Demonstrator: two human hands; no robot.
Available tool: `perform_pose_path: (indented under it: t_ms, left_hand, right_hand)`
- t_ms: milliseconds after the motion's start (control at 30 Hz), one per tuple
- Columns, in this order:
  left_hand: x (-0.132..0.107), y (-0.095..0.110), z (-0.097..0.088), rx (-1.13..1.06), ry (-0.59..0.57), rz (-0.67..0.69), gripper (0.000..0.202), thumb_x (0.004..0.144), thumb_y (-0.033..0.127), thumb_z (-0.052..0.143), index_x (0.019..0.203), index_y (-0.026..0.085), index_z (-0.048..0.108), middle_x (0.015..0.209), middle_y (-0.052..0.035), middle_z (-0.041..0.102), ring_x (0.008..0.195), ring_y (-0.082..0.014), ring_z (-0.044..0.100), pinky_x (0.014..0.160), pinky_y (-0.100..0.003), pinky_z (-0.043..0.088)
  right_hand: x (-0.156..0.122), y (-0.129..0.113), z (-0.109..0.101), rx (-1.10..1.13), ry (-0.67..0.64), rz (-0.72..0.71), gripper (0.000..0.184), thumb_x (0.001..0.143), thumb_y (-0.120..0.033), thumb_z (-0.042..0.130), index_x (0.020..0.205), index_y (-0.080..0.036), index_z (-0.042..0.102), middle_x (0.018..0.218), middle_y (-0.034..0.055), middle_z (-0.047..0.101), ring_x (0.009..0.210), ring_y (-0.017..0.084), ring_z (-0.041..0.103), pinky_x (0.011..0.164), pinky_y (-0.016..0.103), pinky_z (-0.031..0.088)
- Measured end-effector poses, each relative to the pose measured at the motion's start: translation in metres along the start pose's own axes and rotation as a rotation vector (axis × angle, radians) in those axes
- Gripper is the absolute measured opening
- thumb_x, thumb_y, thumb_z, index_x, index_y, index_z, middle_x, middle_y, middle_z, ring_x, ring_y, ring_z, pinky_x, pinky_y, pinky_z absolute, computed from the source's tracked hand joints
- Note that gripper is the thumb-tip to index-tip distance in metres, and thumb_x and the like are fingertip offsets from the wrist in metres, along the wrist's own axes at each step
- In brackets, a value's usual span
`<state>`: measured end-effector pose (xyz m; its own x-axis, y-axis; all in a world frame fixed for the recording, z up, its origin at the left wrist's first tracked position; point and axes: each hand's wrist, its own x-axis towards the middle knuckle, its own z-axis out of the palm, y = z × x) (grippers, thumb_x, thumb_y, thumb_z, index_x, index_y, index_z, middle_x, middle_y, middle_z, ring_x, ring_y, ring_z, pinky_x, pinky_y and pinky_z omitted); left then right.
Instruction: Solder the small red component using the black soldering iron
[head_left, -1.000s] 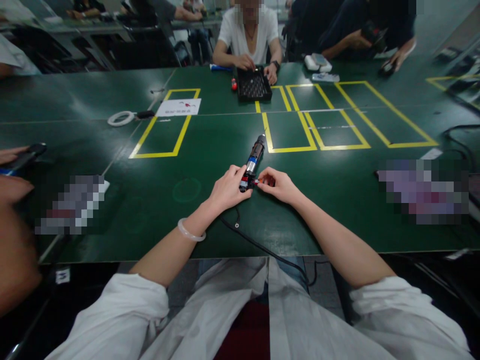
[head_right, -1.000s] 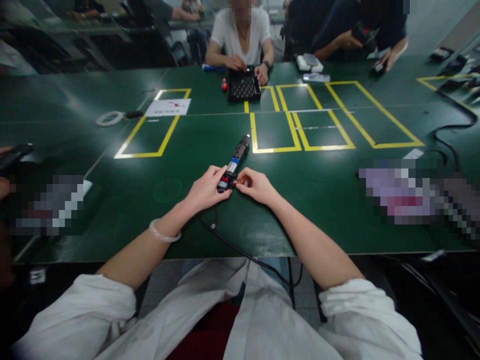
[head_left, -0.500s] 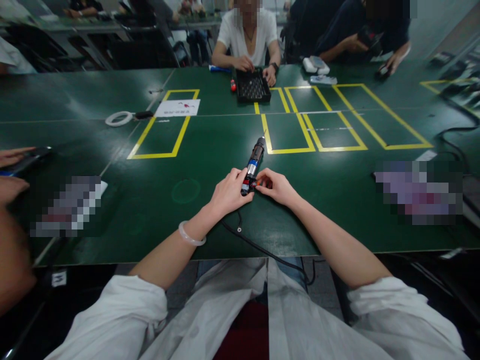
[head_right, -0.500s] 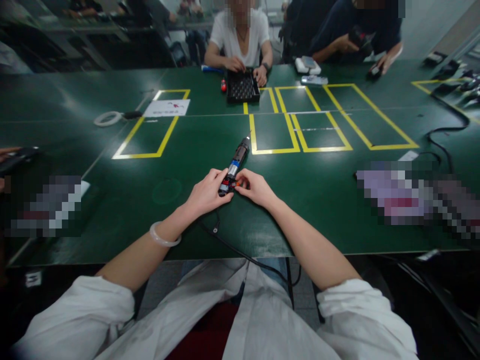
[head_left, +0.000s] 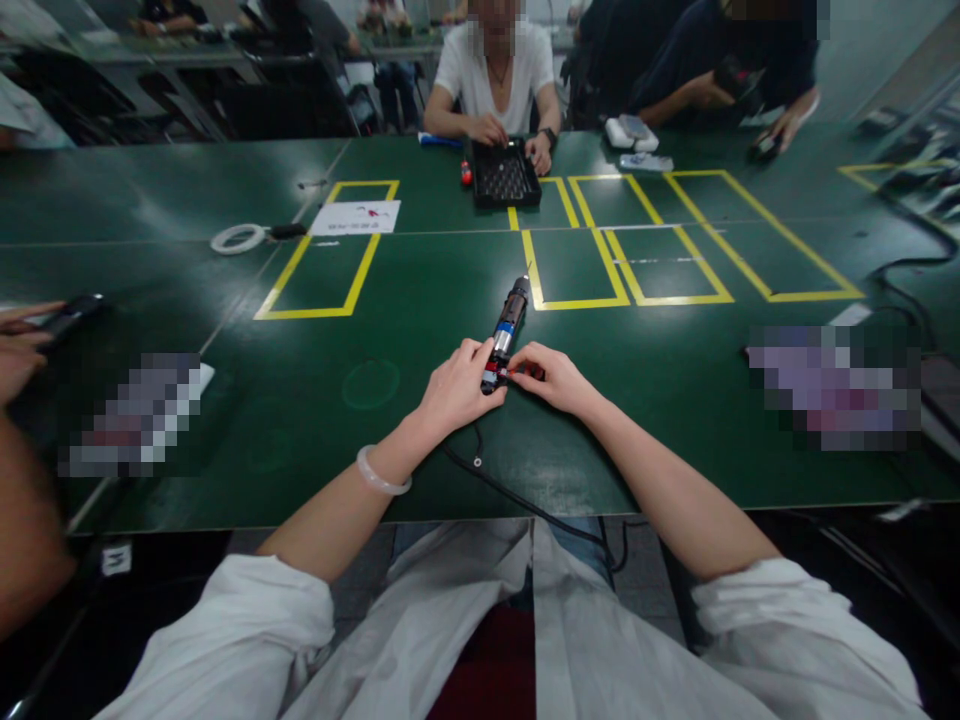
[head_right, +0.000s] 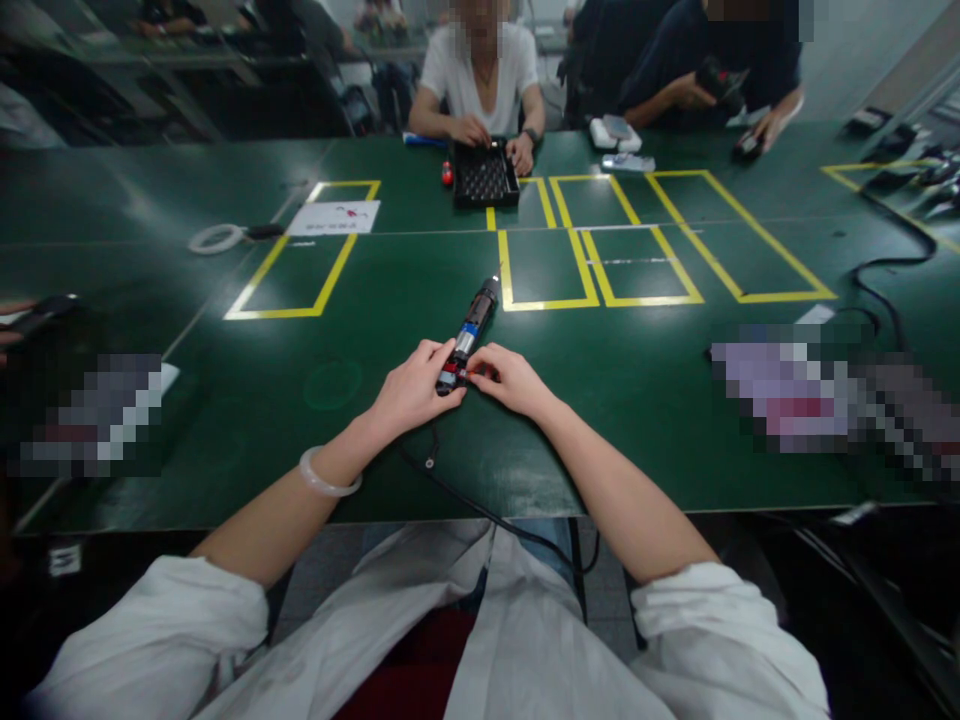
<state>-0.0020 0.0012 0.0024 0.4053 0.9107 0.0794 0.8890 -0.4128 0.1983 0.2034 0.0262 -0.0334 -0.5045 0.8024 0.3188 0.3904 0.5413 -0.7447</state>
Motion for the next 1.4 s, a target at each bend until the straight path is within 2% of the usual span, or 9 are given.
perform_pose_path:
  t_ms: [367, 733, 1033, 1400]
  left_hand:
    - [0.0009, 0.0091, 0.0008, 0.073, 0.023, -0.033, 0.064, 0.089, 0.049, 0.057, 0.143, 0.018, 0.040, 0.124, -0.0142, 0.051, 0.109, -0.0280, 0.058, 0.087, -0.036, 0.050]
    - [0.0006, 0.0074, 0.0061, 0.060, 0.058, -0.057, 0.063, 0.092, 0.052, 0.053, 0.143, 0.017, 0.041, 0.124, -0.0141, 0.053, 0.109, -0.0278, 0.057, 0.087, -0.036, 0.048]
    - [-0.0002, 0.0044, 0.0082, 0.048, 0.087, -0.056, 0.064, 0.094, 0.049, 0.050, 0.149, 0.019, 0.037, 0.128, -0.0139, 0.051, 0.113, -0.0286, 0.053, 0.089, -0.038, 0.048]
    - [0.0002, -0.0001, 0.0059, 0.080, 0.064, -0.032, 0.065, 0.095, 0.048, 0.048, 0.153, 0.024, 0.033, 0.127, -0.0132, 0.049, 0.109, -0.0279, 0.052, 0.087, -0.037, 0.048]
  right_hand:
    - [0.0031, -0.0045, 0.0018, 0.072, 0.047, 0.092, 0.010, 0.083, -0.028, 0.064, 0.082, -0.018, 0.061, 0.076, 0.0005, 0.063, 0.063, 0.013, 0.052, 0.063, 0.026, 0.042]
    - [0.0008, -0.0019, -0.0001, 0.100, 0.056, 0.101, 0.020, 0.086, -0.036, 0.064, 0.089, -0.017, 0.069, 0.080, 0.0028, 0.068, 0.065, 0.013, 0.056, 0.064, 0.026, 0.044]
    - [-0.0015, -0.0065, -0.0038, 0.118, 0.029, 0.093, 0.020, 0.086, -0.034, 0.064, 0.094, -0.018, 0.072, 0.089, 0.0047, 0.072, 0.066, 0.014, 0.057, 0.065, 0.027, 0.045]
    - [-0.0015, -0.0044, -0.0031, 0.062, 0.051, 0.091, 0.017, 0.088, -0.031, 0.060, 0.093, -0.017, 0.069, 0.082, 0.0026, 0.067, 0.065, 0.013, 0.054, 0.065, 0.026, 0.043]
